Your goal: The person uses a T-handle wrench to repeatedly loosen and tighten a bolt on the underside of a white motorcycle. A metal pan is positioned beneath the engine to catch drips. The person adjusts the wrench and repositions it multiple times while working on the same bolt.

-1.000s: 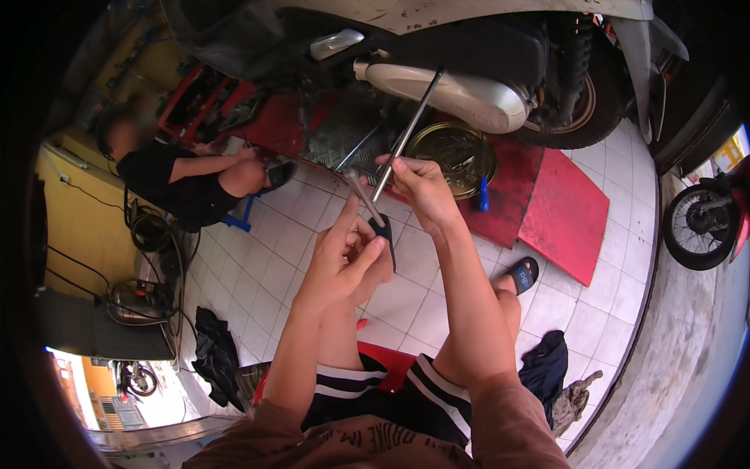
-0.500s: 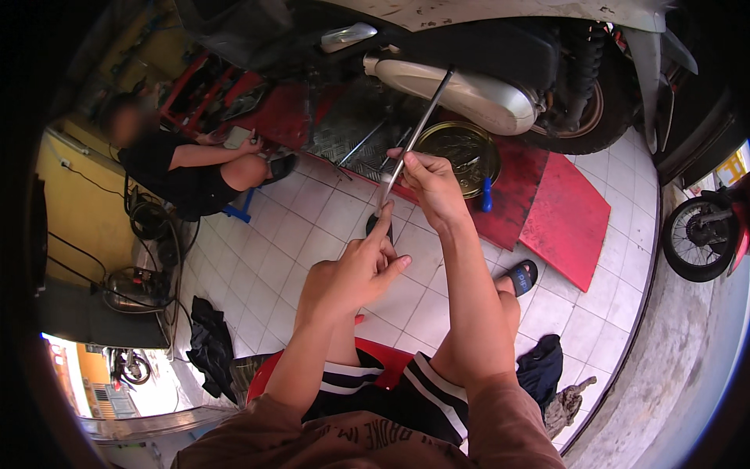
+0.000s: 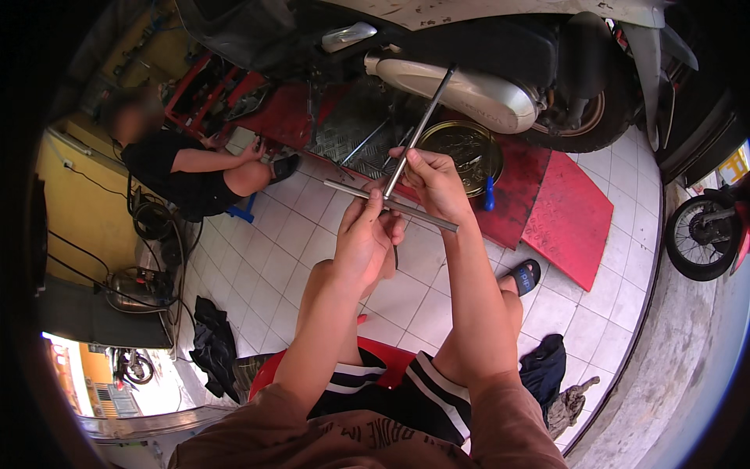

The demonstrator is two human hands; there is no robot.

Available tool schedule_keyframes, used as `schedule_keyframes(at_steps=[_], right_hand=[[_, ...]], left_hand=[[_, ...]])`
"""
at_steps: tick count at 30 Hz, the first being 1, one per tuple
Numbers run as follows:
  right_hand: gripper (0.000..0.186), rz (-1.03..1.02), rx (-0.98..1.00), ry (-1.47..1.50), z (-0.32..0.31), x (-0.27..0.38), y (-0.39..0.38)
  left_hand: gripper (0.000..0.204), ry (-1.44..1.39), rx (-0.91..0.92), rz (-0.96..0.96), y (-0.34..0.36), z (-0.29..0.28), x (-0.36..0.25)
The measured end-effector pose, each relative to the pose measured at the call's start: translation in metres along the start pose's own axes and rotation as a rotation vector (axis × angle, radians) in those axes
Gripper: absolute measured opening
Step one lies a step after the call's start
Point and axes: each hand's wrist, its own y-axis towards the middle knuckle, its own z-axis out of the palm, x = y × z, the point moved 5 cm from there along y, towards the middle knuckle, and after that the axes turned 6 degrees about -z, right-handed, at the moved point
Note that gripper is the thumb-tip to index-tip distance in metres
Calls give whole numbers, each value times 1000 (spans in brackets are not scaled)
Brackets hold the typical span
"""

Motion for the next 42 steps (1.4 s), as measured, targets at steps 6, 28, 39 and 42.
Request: schedule_keyframes(at_steps=[6,28,39,42], right_hand=[[34,-38,-24,-8,6,8,4],[32,52,-17,-139,3,-4,6],[25,56,-33,-130,-5,-3,6],[26,56,-8,-85,-6,-3,7]], left_hand=[[32,-272,190,-171,2,0,2],[25,378,-102,258,28,-25,-7],[26,253,-109,332,20,-3,11],[27,274,-148,353,20,1,13]])
